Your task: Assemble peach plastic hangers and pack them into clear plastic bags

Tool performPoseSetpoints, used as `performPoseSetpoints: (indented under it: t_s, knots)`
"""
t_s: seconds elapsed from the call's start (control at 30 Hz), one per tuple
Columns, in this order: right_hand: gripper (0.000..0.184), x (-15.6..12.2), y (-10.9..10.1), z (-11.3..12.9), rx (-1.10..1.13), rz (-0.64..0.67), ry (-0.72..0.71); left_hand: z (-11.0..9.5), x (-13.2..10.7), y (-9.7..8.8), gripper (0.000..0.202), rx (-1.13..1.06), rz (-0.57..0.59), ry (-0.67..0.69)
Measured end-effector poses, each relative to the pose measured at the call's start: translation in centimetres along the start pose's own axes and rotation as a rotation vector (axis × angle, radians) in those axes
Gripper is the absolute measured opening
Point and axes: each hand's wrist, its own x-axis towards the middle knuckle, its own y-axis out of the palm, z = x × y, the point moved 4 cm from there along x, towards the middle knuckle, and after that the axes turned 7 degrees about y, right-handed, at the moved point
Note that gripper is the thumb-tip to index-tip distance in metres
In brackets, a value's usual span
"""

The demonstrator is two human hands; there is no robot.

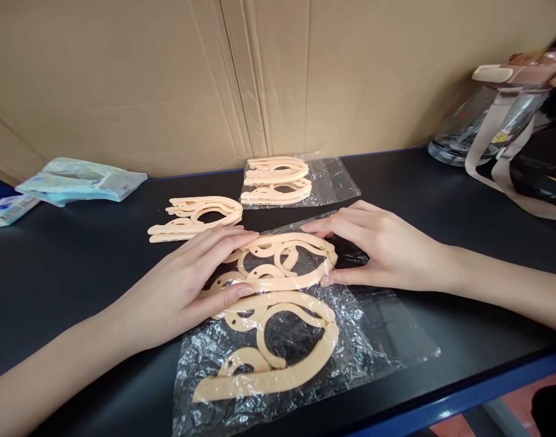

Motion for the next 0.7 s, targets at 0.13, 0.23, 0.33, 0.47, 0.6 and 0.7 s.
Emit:
performPoseSetpoints:
  t_s: [0.13, 0.23, 0.33, 0.47, 0.6, 0.7]
  knots:
    - [0.055, 0.0, -0.6, -0.2, 0.047, 0.057, -0.014, 0.0, -0.1, 0.1, 0.062, 0.009, 0.020, 0.014]
    - [0.050, 0.1, -0.6, -0.2, 0.128, 0.081, -0.020, 0.0, -0.2, 0.2, 0.069, 0.011, 0.029, 0.026]
    - [0.047, 0.2, -0.1, -0.1, 0.155, 0.052, -0.009, 0.1, -0.3, 0.3, 0.067, 0.005, 0.010, 0.023]
    - [0.046, 0.2, 0.6, 0.2, 0.192, -0.007, 0.012, 0.1, -0.2, 0.2, 0.068, -0.013, -0.006, 0.006]
    - [0.045, 0.3, 0.7, 0.4, 0.175, -0.038, -0.006, 0.3, -0.3, 0.3, 0.068, -0.016, 0.013, -0.016]
    - [0.043, 0.3, 0.5, 0.3, 0.132, -0.017, -0.032, 0.4, -0.4, 0.3, 0.067, -0.014, 0.023, -0.021]
